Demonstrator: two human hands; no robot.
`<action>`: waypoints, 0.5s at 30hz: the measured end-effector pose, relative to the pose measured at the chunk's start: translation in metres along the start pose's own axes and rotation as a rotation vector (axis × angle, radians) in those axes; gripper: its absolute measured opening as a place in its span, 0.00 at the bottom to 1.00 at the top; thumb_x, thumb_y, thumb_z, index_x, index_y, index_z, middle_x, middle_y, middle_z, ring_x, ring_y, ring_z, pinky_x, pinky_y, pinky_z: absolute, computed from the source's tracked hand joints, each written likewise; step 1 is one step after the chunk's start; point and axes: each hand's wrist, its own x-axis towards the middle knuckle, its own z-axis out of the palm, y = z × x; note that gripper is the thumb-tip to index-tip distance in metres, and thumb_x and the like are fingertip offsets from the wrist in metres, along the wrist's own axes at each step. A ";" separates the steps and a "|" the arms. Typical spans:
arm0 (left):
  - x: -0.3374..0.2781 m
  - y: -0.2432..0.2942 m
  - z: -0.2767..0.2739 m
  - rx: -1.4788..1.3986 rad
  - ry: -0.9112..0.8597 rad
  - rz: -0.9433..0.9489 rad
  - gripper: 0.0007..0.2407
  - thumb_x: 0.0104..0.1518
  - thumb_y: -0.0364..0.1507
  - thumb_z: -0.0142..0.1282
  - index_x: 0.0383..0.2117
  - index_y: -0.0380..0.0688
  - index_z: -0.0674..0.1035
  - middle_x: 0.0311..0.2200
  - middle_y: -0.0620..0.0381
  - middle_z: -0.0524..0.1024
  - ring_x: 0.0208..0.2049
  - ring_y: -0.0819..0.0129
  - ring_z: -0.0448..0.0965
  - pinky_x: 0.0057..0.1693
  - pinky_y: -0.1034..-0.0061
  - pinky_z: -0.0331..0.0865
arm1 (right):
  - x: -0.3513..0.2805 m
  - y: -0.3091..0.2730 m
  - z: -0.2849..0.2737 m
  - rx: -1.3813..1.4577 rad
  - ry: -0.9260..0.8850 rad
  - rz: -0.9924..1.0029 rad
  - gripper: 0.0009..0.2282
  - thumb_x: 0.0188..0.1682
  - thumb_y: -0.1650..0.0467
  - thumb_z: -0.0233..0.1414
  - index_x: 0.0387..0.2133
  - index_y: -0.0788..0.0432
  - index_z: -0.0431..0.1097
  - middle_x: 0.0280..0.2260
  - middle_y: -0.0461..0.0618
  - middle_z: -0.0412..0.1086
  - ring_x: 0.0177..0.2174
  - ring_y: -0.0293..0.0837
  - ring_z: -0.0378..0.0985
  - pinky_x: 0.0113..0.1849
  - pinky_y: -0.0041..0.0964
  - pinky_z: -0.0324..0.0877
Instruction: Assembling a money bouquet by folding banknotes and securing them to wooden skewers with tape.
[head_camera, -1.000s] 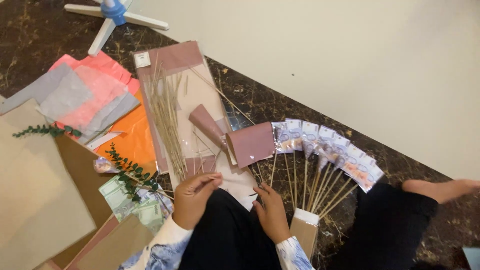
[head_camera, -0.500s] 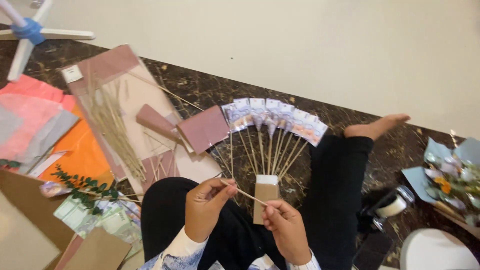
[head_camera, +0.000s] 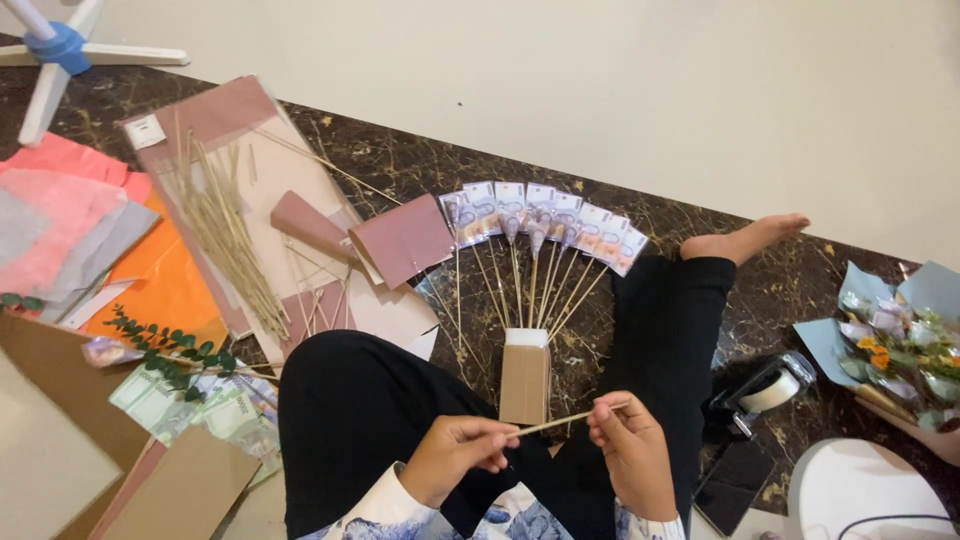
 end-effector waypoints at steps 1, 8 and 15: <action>0.001 -0.007 -0.002 -0.019 -0.098 -0.052 0.13 0.57 0.23 0.61 0.47 0.32 0.86 0.37 0.45 0.87 0.26 0.71 0.82 0.37 0.81 0.80 | -0.001 -0.001 0.001 0.061 0.000 -0.009 0.03 0.54 0.74 0.54 0.36 0.64 0.71 0.25 0.54 0.67 0.25 0.42 0.68 0.28 0.33 0.64; 0.012 -0.053 0.012 -0.041 -0.040 -0.006 0.09 0.49 0.21 0.72 0.36 0.33 0.88 0.20 0.52 0.82 0.19 0.76 0.77 0.30 0.87 0.74 | -0.008 0.036 0.032 0.018 -0.053 0.039 0.11 0.59 0.68 0.48 0.37 0.65 0.74 0.29 0.53 0.70 0.30 0.44 0.70 0.35 0.38 0.68; 0.077 -0.097 -0.024 0.477 0.187 0.267 0.09 0.51 0.29 0.68 0.38 0.49 0.89 0.31 0.63 0.88 0.27 0.83 0.85 0.41 0.88 0.77 | 0.068 0.102 0.048 0.279 0.004 0.131 0.11 0.62 0.65 0.44 0.36 0.61 0.64 0.31 0.52 0.63 0.31 0.45 0.68 0.37 0.38 0.68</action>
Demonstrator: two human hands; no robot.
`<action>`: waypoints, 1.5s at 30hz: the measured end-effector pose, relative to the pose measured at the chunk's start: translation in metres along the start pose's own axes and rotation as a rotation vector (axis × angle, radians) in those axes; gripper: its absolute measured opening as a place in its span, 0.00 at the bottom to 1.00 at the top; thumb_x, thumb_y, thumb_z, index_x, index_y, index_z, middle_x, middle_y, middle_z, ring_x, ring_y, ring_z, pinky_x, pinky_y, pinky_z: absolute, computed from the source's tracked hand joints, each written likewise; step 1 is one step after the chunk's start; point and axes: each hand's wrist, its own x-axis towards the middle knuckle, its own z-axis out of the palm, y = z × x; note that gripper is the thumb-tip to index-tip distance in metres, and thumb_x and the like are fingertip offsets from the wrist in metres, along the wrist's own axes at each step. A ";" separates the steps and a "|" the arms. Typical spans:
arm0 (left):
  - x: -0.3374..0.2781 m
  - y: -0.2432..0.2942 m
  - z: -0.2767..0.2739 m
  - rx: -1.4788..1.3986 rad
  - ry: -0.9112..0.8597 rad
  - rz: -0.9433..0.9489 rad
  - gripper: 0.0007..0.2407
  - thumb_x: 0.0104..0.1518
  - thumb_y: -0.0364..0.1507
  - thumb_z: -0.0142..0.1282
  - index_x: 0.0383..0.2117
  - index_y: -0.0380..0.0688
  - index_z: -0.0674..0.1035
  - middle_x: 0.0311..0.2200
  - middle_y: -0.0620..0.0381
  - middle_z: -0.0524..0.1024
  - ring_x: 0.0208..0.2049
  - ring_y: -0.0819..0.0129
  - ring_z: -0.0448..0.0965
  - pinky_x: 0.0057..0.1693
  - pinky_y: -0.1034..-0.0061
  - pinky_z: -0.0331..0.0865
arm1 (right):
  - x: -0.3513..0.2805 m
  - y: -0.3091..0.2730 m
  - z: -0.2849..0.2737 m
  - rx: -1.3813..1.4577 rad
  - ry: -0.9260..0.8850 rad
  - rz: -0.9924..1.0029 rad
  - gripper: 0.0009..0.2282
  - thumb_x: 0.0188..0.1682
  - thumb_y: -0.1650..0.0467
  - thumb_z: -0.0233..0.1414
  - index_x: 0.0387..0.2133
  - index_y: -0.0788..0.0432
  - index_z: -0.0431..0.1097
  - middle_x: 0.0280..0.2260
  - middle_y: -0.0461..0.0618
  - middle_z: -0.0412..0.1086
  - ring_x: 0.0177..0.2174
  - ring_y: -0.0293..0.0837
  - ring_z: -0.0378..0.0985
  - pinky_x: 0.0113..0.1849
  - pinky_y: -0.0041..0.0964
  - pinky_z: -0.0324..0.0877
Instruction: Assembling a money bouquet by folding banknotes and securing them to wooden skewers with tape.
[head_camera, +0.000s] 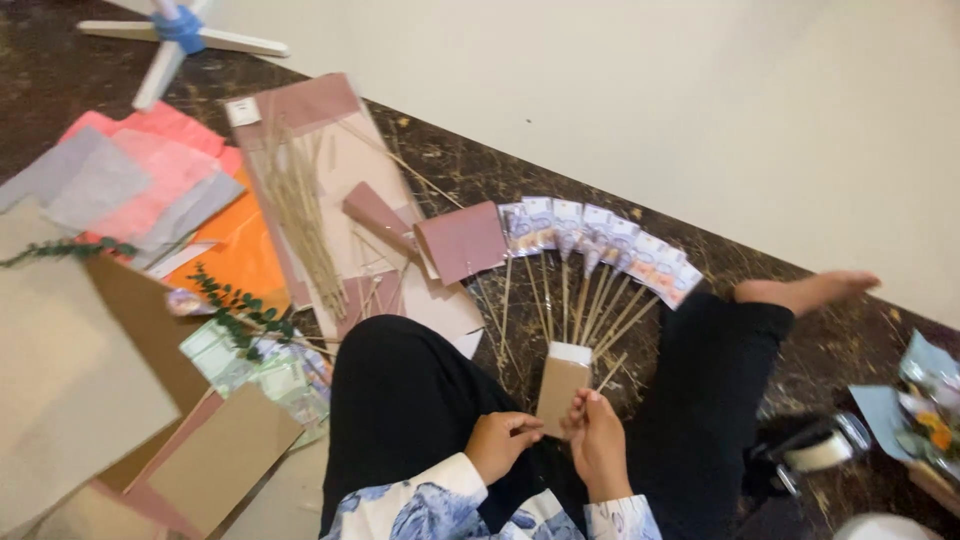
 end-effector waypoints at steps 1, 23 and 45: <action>0.009 -0.015 0.000 0.045 -0.028 0.028 0.13 0.51 0.26 0.63 0.43 0.50 0.87 0.36 0.63 0.87 0.34 0.81 0.85 0.46 0.86 0.76 | 0.014 0.005 -0.004 -0.310 0.132 -0.046 0.10 0.58 0.66 0.44 0.40 0.59 0.68 0.28 0.50 0.62 0.26 0.43 0.65 0.29 0.36 0.61; -0.043 -0.081 -0.287 1.116 0.402 -0.438 0.25 0.60 0.39 0.56 0.65 0.69 0.66 0.71 0.71 0.56 0.72 0.56 0.52 0.64 0.30 0.49 | 0.009 -0.012 0.016 -0.913 0.247 -0.121 0.16 0.52 0.71 0.54 0.53 0.57 0.67 0.49 0.52 0.68 0.46 0.46 0.71 0.44 0.42 0.67; -0.045 -0.017 -0.354 1.005 0.348 -0.759 0.29 0.60 0.29 0.46 0.71 0.63 0.56 0.75 0.66 0.47 0.73 0.57 0.47 0.72 0.42 0.41 | 0.007 -0.012 0.020 -1.027 0.293 -0.080 0.15 0.54 0.70 0.53 0.54 0.56 0.69 0.50 0.52 0.66 0.48 0.48 0.69 0.47 0.45 0.64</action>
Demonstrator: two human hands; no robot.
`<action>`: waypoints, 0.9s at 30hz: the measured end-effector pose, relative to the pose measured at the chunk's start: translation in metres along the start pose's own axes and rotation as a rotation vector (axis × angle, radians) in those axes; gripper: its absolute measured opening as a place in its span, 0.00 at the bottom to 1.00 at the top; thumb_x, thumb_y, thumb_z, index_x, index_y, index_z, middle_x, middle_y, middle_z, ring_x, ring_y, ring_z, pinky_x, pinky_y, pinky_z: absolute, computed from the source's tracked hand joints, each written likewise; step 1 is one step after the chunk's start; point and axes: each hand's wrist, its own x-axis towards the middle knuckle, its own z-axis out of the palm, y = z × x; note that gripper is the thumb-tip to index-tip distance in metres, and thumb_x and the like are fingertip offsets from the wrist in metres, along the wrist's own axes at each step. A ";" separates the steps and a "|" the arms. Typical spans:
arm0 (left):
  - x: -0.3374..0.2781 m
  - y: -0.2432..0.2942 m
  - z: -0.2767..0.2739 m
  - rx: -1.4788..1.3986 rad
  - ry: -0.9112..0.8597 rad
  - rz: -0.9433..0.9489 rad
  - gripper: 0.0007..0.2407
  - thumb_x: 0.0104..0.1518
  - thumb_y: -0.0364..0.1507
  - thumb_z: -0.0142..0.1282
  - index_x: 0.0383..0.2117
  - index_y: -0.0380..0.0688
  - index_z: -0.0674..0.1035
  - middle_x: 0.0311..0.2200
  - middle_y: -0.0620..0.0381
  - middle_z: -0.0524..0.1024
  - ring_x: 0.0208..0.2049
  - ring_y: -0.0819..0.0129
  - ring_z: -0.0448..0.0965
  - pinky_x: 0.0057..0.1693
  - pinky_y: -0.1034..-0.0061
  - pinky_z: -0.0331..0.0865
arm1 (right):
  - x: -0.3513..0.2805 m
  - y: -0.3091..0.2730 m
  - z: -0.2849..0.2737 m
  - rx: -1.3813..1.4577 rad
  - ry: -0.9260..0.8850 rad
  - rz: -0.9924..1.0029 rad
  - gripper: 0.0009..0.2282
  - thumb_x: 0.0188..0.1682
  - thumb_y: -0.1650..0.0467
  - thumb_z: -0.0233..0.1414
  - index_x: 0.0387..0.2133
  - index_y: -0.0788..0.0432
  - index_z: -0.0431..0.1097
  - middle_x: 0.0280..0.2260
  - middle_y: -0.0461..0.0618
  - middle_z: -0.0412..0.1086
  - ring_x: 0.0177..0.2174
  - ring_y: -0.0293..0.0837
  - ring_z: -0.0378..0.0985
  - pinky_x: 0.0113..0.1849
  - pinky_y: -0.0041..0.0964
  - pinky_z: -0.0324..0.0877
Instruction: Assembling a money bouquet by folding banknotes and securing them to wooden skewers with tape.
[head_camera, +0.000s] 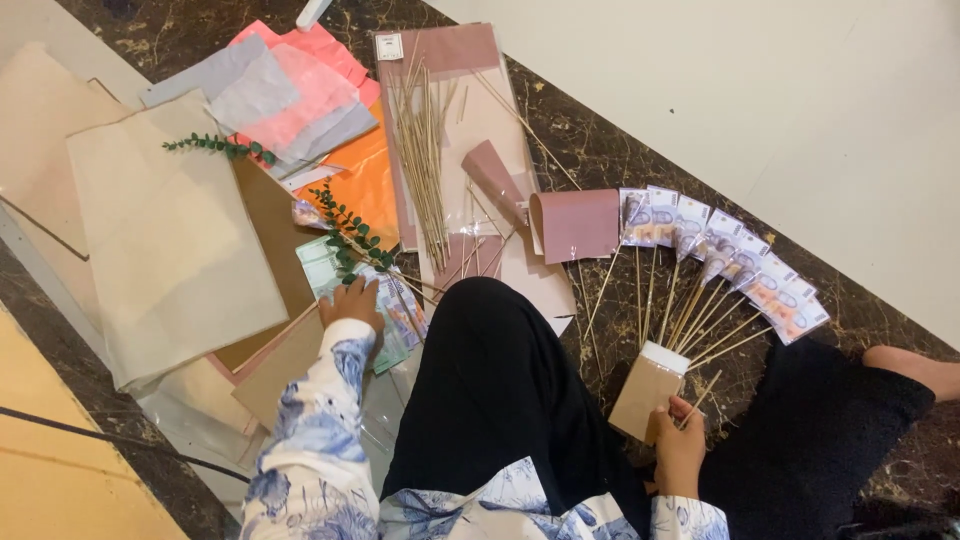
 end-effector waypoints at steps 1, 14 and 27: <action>0.011 -0.004 0.003 0.034 -0.008 0.043 0.32 0.58 0.31 0.52 0.71 0.63 0.54 0.75 0.66 0.45 0.72 0.54 0.49 0.69 0.42 0.46 | -0.002 -0.003 0.000 -0.014 -0.001 0.001 0.14 0.54 0.70 0.53 0.53 0.56 0.69 0.50 0.52 0.67 0.48 0.48 0.69 0.46 0.45 0.65; 0.088 -0.027 0.036 0.006 -0.073 0.113 0.30 0.46 0.42 0.74 0.58 0.60 0.75 0.59 0.54 0.71 0.61 0.52 0.69 0.59 0.53 0.71 | -0.015 -0.019 0.000 0.005 -0.002 0.013 0.15 0.53 0.70 0.53 0.54 0.57 0.68 0.49 0.54 0.67 0.47 0.49 0.70 0.46 0.46 0.67; 0.015 -0.005 -0.090 -0.677 0.113 0.370 0.02 0.56 0.29 0.63 0.27 0.54 0.84 0.38 0.62 0.84 0.44 0.61 0.79 0.60 0.59 0.68 | -0.002 -0.004 0.002 0.028 -0.004 -0.009 0.15 0.53 0.71 0.53 0.54 0.56 0.69 0.48 0.52 0.67 0.46 0.47 0.70 0.45 0.42 0.67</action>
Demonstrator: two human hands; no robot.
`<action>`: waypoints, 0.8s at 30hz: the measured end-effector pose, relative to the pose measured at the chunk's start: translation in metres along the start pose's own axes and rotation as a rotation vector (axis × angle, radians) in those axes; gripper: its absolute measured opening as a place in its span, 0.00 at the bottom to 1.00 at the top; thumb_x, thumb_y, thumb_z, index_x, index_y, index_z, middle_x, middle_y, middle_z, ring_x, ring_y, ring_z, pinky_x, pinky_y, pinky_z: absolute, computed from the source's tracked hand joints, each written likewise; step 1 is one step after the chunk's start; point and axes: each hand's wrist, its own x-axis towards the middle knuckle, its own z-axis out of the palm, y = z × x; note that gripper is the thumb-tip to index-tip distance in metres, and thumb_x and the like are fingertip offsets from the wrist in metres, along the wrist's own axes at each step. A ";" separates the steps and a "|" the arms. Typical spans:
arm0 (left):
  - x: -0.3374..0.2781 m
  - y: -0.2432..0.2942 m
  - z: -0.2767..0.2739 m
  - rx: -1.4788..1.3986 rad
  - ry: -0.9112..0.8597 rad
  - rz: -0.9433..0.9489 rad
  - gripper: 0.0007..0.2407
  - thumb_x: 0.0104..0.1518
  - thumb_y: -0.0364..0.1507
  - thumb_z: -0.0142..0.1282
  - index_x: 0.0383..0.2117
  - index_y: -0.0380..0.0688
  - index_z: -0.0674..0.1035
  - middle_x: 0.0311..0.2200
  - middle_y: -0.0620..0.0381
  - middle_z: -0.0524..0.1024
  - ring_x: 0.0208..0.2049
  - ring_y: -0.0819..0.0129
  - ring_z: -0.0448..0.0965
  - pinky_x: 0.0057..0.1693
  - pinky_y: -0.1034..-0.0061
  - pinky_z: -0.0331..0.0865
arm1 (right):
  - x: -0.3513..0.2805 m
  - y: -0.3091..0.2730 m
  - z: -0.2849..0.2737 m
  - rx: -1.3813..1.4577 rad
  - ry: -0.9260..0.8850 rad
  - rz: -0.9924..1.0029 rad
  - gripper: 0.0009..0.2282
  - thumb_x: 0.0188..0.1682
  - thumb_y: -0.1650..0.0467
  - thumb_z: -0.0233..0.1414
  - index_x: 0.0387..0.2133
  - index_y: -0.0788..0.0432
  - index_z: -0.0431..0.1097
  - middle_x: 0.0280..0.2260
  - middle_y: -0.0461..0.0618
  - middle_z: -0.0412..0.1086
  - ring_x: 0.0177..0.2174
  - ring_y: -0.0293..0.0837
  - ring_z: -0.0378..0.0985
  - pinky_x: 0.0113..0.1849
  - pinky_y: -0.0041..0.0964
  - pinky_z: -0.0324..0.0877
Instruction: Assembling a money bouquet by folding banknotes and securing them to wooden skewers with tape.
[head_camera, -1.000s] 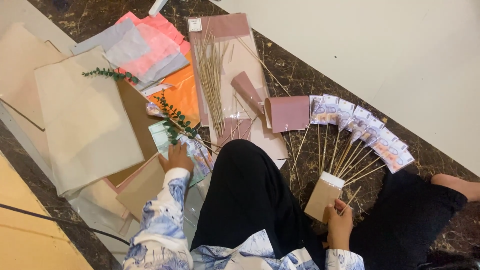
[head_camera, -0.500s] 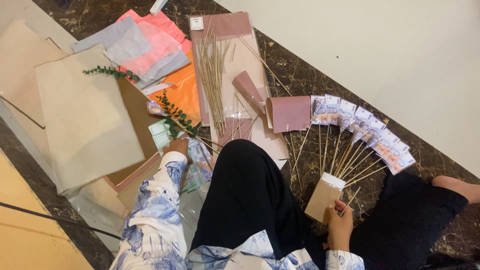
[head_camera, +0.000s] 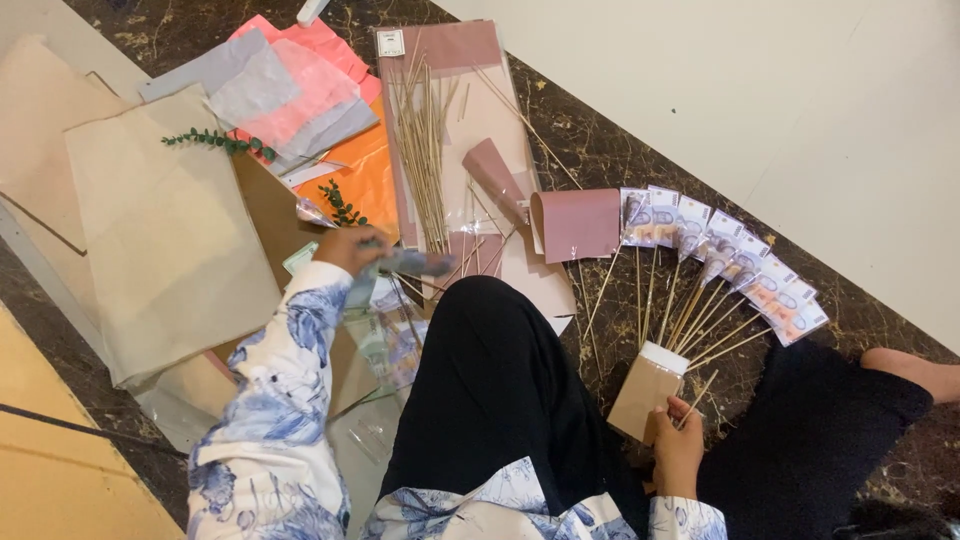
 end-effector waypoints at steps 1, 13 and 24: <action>0.003 0.003 -0.004 -0.069 0.071 0.061 0.01 0.55 0.29 0.65 0.29 0.55 0.86 0.37 0.65 0.84 0.40 0.67 0.79 0.54 0.67 0.71 | -0.004 -0.005 -0.001 -0.003 0.000 0.020 0.14 0.54 0.71 0.53 0.53 0.56 0.69 0.49 0.52 0.67 0.47 0.47 0.69 0.45 0.42 0.67; -0.080 0.061 0.097 -0.699 -0.130 0.103 0.07 0.49 0.34 0.71 0.28 0.52 0.83 0.29 0.64 0.82 0.32 0.76 0.80 0.45 0.79 0.72 | -0.057 -0.060 -0.004 0.130 -0.029 -0.088 0.12 0.56 0.74 0.49 0.53 0.58 0.65 0.55 0.54 0.66 0.48 0.48 0.72 0.42 0.45 0.73; -0.126 -0.003 0.177 -0.163 0.571 0.357 0.16 0.59 0.31 0.58 0.51 0.40 0.77 0.49 0.46 0.76 0.52 0.53 0.76 0.59 0.61 0.69 | -0.042 -0.032 -0.009 0.123 -0.024 -0.079 0.13 0.55 0.72 0.52 0.53 0.55 0.67 0.54 0.52 0.67 0.49 0.47 0.71 0.43 0.44 0.73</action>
